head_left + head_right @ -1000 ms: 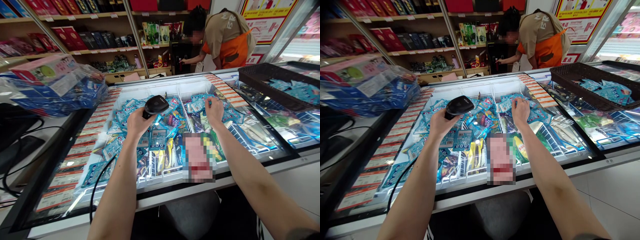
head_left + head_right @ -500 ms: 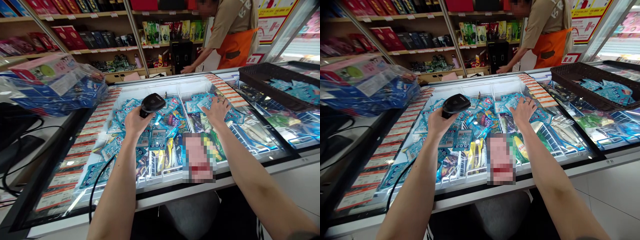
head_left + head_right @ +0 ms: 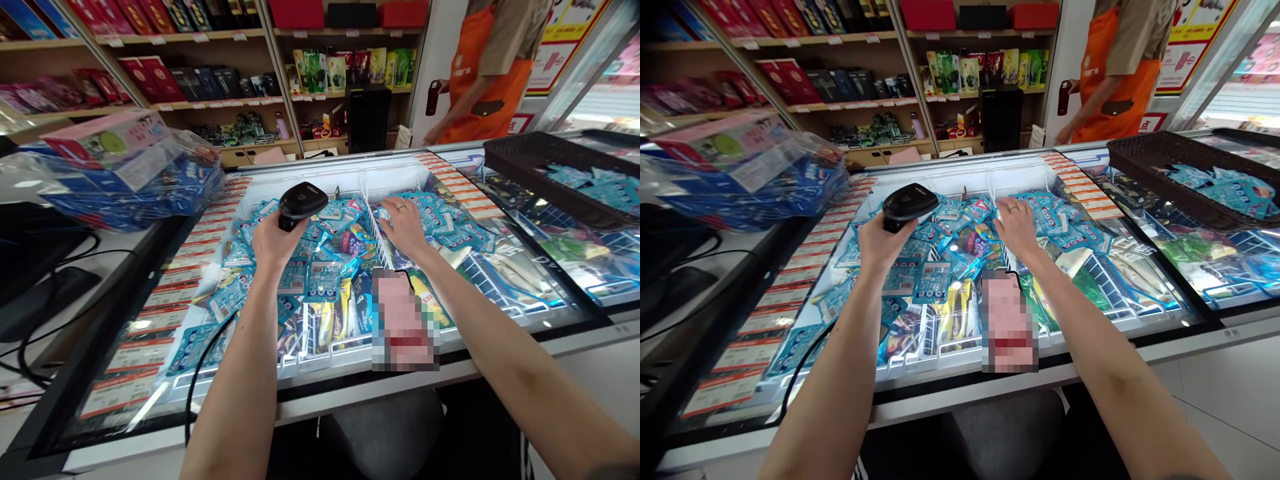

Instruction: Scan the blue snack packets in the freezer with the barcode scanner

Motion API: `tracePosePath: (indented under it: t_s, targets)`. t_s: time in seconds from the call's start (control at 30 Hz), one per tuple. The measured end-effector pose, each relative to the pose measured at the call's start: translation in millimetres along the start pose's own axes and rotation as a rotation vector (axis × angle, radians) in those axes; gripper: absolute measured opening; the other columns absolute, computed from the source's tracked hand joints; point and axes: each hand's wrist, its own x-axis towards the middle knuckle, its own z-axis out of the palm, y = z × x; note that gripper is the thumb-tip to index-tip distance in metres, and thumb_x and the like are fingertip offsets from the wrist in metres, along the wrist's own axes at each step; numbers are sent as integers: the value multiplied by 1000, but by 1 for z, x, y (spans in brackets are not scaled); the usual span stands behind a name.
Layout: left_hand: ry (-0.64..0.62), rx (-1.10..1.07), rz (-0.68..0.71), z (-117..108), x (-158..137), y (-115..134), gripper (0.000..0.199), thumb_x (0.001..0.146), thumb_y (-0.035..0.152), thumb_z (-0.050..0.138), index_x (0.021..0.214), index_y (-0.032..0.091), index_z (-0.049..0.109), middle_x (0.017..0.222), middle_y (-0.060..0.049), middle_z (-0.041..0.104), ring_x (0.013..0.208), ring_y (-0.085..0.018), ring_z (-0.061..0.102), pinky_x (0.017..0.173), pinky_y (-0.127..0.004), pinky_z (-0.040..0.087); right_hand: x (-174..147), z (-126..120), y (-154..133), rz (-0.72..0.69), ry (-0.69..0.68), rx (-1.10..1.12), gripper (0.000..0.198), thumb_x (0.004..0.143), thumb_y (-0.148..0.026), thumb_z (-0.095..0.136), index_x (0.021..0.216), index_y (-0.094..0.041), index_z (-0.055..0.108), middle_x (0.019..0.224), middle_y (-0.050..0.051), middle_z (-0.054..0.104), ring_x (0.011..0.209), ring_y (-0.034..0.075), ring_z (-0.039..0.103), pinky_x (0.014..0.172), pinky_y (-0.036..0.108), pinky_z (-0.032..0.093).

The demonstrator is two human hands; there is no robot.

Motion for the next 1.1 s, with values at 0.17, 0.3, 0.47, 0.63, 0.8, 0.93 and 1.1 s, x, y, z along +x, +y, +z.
tracePosePath:
  t_s: [0.17, 0.3, 0.47, 0.63, 0.8, 0.93, 1.1]
  targets:
    - [82, -48, -38, -3, 1, -4, 48, 75, 56, 54, 96, 15, 68, 82, -6, 67, 82, -23, 61, 69, -28, 42, 26, 22, -25, -208, -258, 124, 57, 97, -41, 39, 144, -11, 39, 148, 14, 41, 135, 27, 38, 111, 43, 32]
    - [80, -42, -21, -4, 1, -6, 47, 75, 54, 54, 98, 16, 68, 84, -6, 67, 82, -24, 61, 69, -28, 41, 49, 44, -39, -318, -360, 136, 59, 97, -44, 38, 147, -12, 35, 154, 12, 32, 140, 27, 33, 113, 43, 29]
    - [45, -14, -3, -3, 2, -8, 47, 76, 57, 54, 95, 16, 68, 84, -7, 68, 82, -24, 62, 68, -28, 41, 56, 52, -43, -306, -406, 92, 49, 98, -43, 36, 139, -17, 49, 147, 9, 44, 133, 26, 43, 109, 42, 34]
    - [23, 10, -7, -3, 1, -8, 48, 77, 58, 53, 97, 17, 68, 86, -7, 68, 84, -25, 62, 68, -28, 41, 43, 31, -39, -115, -304, -36, 49, 100, -41, 30, 108, -13, 69, 114, 15, 67, 108, 28, 60, 93, 40, 42]
    - [1, 41, 1, -6, -4, -2, 49, 77, 59, 52, 102, 20, 67, 89, -7, 69, 86, -26, 62, 67, -29, 41, 40, 26, -31, 18, -236, -64, 41, 97, -41, 40, 102, -13, 70, 108, 15, 66, 104, 29, 57, 91, 39, 40]
    - [-26, 51, 4, -7, -4, 0, 50, 77, 60, 52, 101, 19, 68, 89, -9, 69, 84, -27, 63, 65, -30, 40, 46, 35, -25, 83, -271, -54, 54, 92, -49, 47, 131, -11, 54, 127, 17, 59, 117, 33, 48, 97, 42, 36]
    - [-34, 55, 25, -6, -2, -1, 49, 76, 60, 52, 98, 19, 69, 85, -9, 69, 80, -26, 62, 64, -30, 39, 59, 38, -17, 111, -375, 10, 72, 78, -57, 64, 134, -13, 51, 125, 16, 59, 117, 33, 49, 97, 42, 38]
